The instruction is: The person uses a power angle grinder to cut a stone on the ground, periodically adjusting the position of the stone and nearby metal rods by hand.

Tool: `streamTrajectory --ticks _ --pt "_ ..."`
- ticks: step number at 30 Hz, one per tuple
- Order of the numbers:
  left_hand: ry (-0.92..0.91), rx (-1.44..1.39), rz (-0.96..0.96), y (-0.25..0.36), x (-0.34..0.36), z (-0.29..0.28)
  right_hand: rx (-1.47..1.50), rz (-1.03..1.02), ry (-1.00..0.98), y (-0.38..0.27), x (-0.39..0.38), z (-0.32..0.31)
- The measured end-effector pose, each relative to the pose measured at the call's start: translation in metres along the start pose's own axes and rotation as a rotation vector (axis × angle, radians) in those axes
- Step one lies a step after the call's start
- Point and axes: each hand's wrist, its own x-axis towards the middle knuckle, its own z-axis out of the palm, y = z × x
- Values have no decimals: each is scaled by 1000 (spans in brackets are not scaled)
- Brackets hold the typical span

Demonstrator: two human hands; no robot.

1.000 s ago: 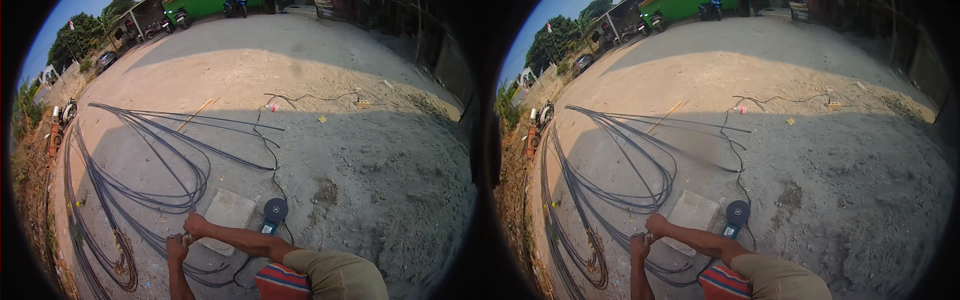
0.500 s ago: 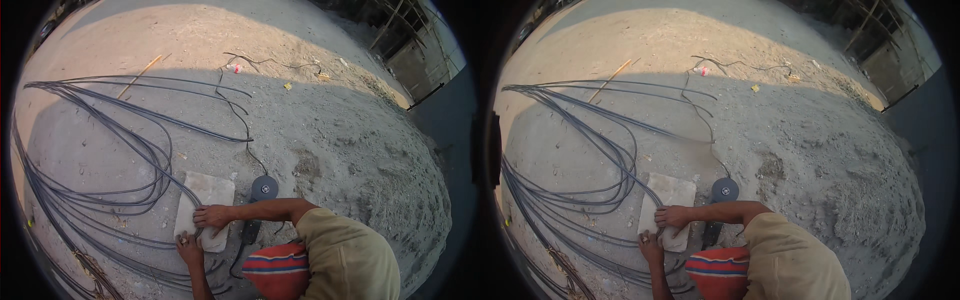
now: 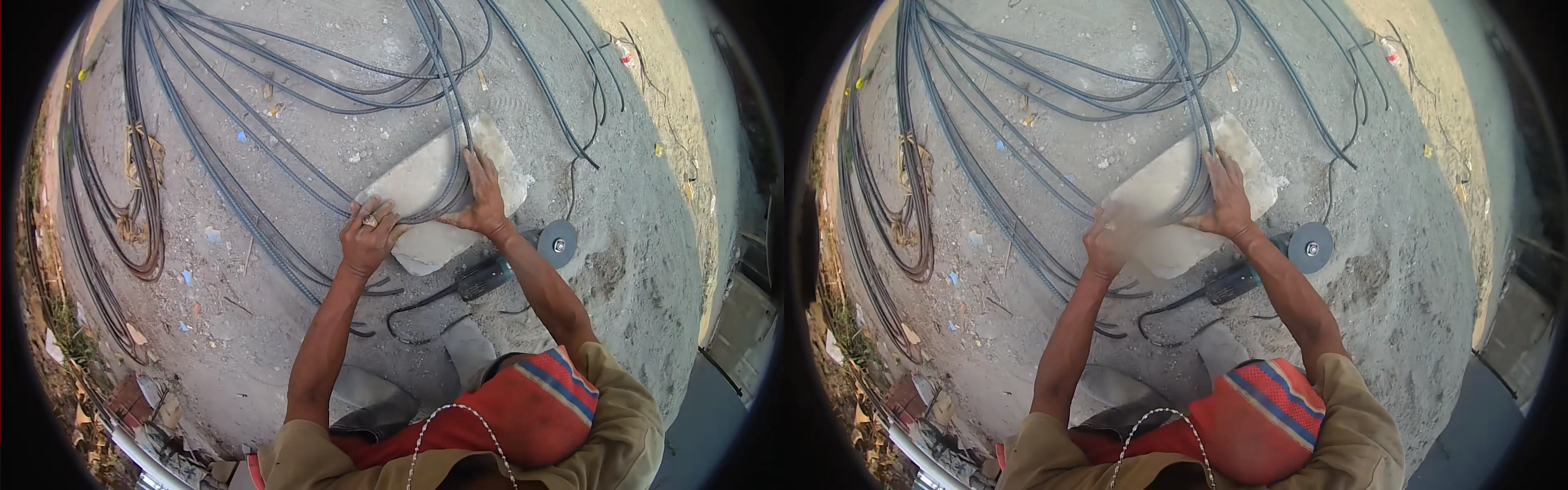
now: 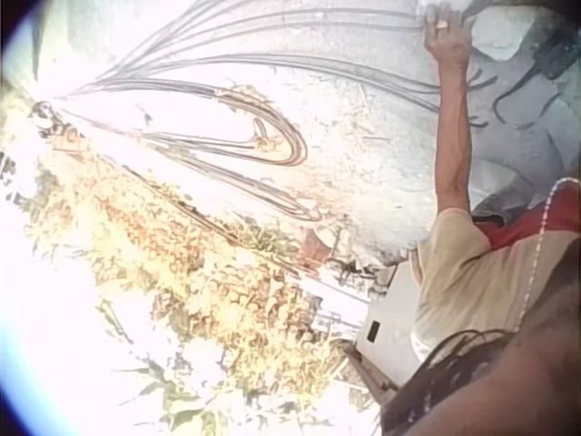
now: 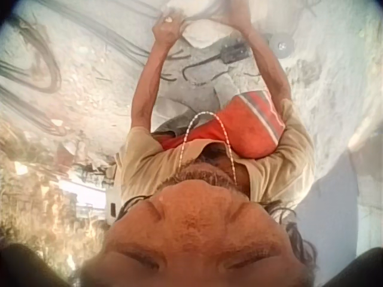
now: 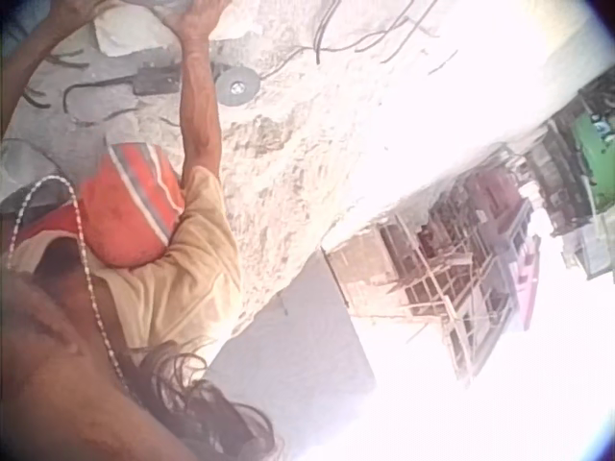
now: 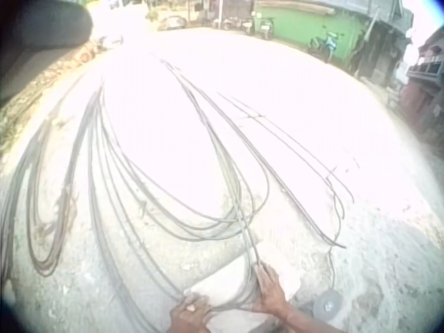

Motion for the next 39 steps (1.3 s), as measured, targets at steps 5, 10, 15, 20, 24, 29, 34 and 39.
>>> streamTrajectory --ticks 5,10,15,20,24,29,34,39 --pt "34 -11 18 5 5 2 183 -12 108 9 3 -4" --pt "-22 123 61 -33 -35 1 -31 -62 -8 -18 13 20" --pt "-117 190 192 -17 -11 -10 198 36 28 1 -5 5" --pt "19 101 134 -24 -38 7 15 44 226 -20 -8 29" --pt "2 128 107 -17 -38 -3 -221 -370 69 -34 -5 2" --pt "-60 87 113 -17 -6 14 -251 -698 -150 10 44 -21" --pt "-103 78 -25 -13 -10 -13 -373 -927 -347 8 69 -11" --pt "-50 71 62 -7 -4 -1 -444 -967 -433 19 63 -23"
